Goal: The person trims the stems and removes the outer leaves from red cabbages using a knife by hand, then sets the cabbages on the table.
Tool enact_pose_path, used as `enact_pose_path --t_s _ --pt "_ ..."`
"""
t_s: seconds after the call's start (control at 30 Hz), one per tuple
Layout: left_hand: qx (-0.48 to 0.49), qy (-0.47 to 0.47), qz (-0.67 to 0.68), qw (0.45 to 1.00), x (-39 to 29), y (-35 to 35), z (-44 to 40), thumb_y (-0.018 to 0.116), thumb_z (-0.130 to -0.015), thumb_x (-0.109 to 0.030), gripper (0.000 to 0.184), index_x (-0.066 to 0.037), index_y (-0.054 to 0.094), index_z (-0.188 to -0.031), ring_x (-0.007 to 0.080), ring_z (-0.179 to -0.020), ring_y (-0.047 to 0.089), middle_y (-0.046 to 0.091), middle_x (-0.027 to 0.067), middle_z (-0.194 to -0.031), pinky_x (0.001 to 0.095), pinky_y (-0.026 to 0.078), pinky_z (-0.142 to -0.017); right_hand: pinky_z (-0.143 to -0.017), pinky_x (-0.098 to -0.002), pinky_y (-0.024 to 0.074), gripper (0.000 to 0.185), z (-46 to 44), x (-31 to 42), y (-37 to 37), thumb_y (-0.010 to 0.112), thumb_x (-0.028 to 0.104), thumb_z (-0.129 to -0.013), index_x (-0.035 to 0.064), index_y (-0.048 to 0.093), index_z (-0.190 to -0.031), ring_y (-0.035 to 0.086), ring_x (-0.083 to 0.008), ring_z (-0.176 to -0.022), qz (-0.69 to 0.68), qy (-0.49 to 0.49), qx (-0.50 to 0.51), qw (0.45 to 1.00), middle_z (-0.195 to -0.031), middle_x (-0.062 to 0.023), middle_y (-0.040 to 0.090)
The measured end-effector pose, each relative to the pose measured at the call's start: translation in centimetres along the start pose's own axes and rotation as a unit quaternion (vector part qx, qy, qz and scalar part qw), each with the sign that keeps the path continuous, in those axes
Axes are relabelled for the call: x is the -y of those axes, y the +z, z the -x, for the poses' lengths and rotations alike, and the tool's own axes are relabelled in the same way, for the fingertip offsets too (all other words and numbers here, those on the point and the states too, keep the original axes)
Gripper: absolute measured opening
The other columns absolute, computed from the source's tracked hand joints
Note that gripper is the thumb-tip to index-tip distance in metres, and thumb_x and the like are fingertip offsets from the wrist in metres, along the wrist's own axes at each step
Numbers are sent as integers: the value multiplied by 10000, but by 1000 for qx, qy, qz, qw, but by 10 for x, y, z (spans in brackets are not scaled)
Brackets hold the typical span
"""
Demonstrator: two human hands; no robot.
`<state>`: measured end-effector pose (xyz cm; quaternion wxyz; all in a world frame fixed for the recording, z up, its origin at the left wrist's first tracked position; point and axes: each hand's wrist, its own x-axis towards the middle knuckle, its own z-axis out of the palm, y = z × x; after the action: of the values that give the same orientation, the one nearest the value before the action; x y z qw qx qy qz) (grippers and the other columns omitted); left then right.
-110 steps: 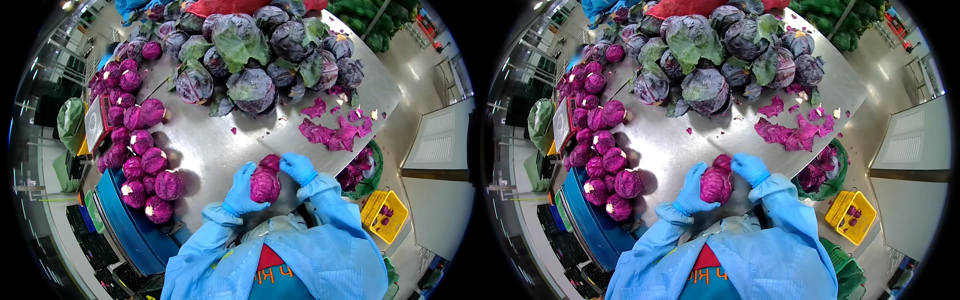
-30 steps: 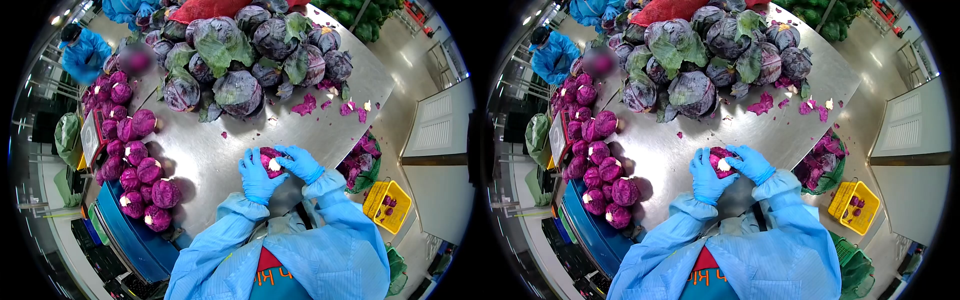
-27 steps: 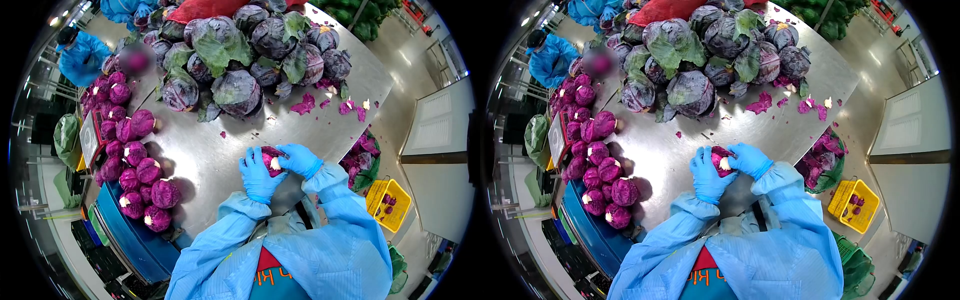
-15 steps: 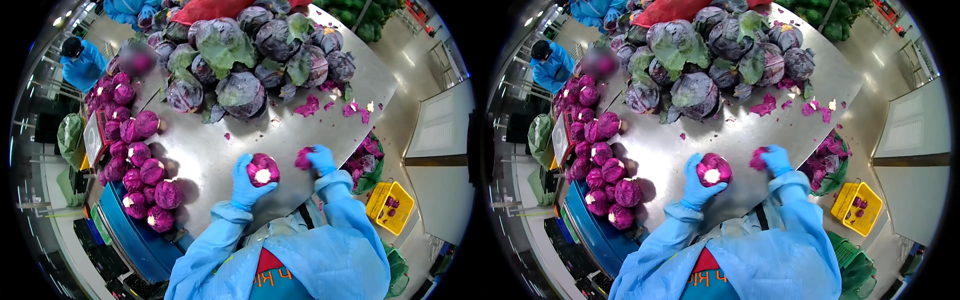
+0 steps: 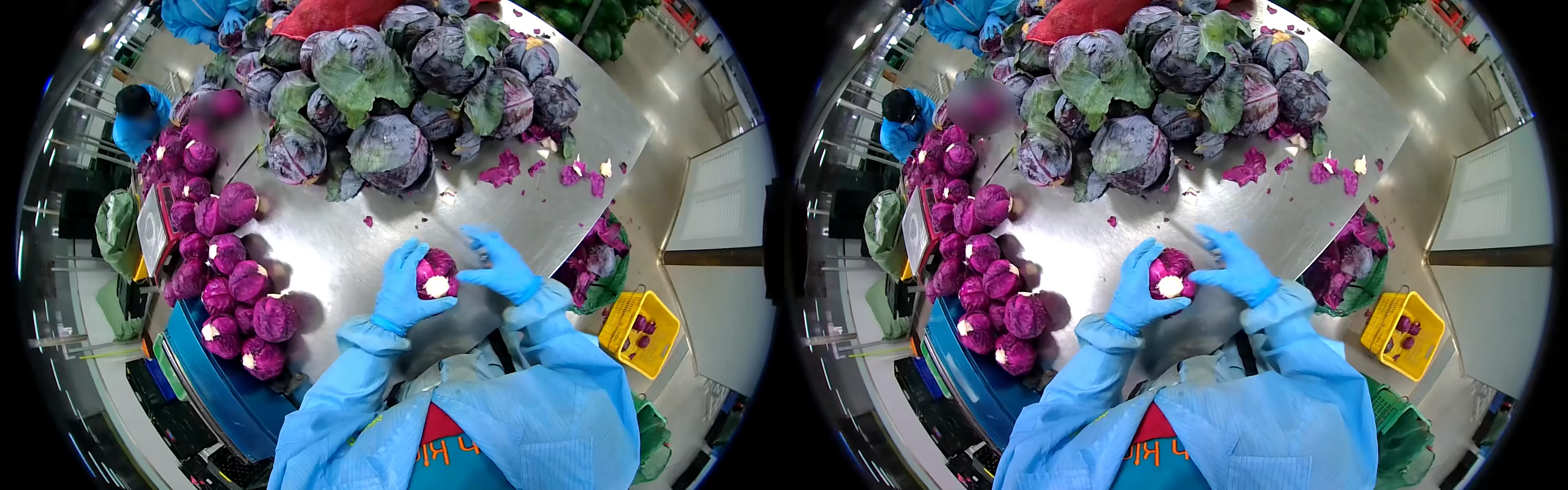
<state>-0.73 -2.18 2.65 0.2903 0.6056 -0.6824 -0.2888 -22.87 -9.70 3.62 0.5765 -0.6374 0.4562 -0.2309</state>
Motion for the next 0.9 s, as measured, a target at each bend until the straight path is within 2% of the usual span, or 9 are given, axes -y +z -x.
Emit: enact_pose_path --t_s 0.13,0.23,0.33,0.4,0.43,0.53,0.67,0.83,0.9 --pt "24 18 -52 998 -1 1 -7 858 -557 -470 1041 -15 405 -1376 425 -1313 365 388 237 -1419 466 272 -1125 -902 -353 471 727 -36 -11 20 798 407 -727 177 519 -1358 562 -268 -1040 37 -15 154 987 -1104 -128 555" --pt "26 6 -51 998 -1 5 -8 845 -550 -492 1071 -3 390 -1386 425 -1367 292 310 254 -1470 469 243 -1138 -810 -361 495 564 -48 -19 8 731 410 -787 166 576 -1271 591 -273 -953 81 -74 195 975 -995 -99 583" --pt "-13 -1 -28 1000 1 13 -4 850 -536 -478 1097 -6 370 -1402 417 -1374 267 272 256 -1479 464 255 -1130 -716 -384 499 325 -38 -3 10 641 386 -851 140 637 -1063 597 -289 -872 334 -220 110 910 -910 -76 585" --pt "-91 18 27 995 -7 13 -4 853 -525 -464 1102 -24 368 -1411 415 -1348 289 277 248 -1465 460 283 -1113 -678 -403 492 247 -36 -13 17 600 359 -874 125 621 -949 590 -309 -837 331 -206 37 920 -895 -84 578" --pt "-69 0 9 998 -11 11 -4 853 -524 -455 1084 -36 383 -1406 407 -1320 310 300 237 -1439 457 299 -1099 -659 -413 489 231 -37 -20 21 579 346 -885 117 613 -892 586 -320 -819 327 -201 0 924 -887 -88 574" --pt "-12 -20 -74 997 -25 3 -1 850 -522 -414 974 -86 468 -1355 367 -1198 387 409 187 -1305 445 360 -1041 -673 -426 488 239 -40 -39 28 577 350 -881 115 613 -857 594 -330 -788 230 -93 -104 963 -877 -102 580" --pt "-20 30 -25 999 -12 4 7 854 -536 -397 888 -101 505 -1297 366 -1209 405 431 176 -1298 454 363 -1042 -715 -453 489 258 -40 -58 22 579 370 -865 118 628 -880 610 -351 -816 291 6 -148 945 -896 -119 602" --pt "-3 59 89 994 15 -5 25 888 -536 -356 861 -100 485 -1252 373 -1266 391 385 195 -1352 438 342 -1072 -731 -461 504 262 -13 -118 -39 576 364 -863 118 649 -915 622 -352 -859 337 58 -282 897 -941 -144 621" --pt "-30 42 126 991 25 -7 34 895 -540 -360 882 -113 463 -1268 359 -1275 390 365 194 -1368 426 327 -1081 -732 -454 508 265 9 -133 -92 613 319 -864 114 642 -1030 626 -351 -850 430 178 -248 850 -969 -161 612"
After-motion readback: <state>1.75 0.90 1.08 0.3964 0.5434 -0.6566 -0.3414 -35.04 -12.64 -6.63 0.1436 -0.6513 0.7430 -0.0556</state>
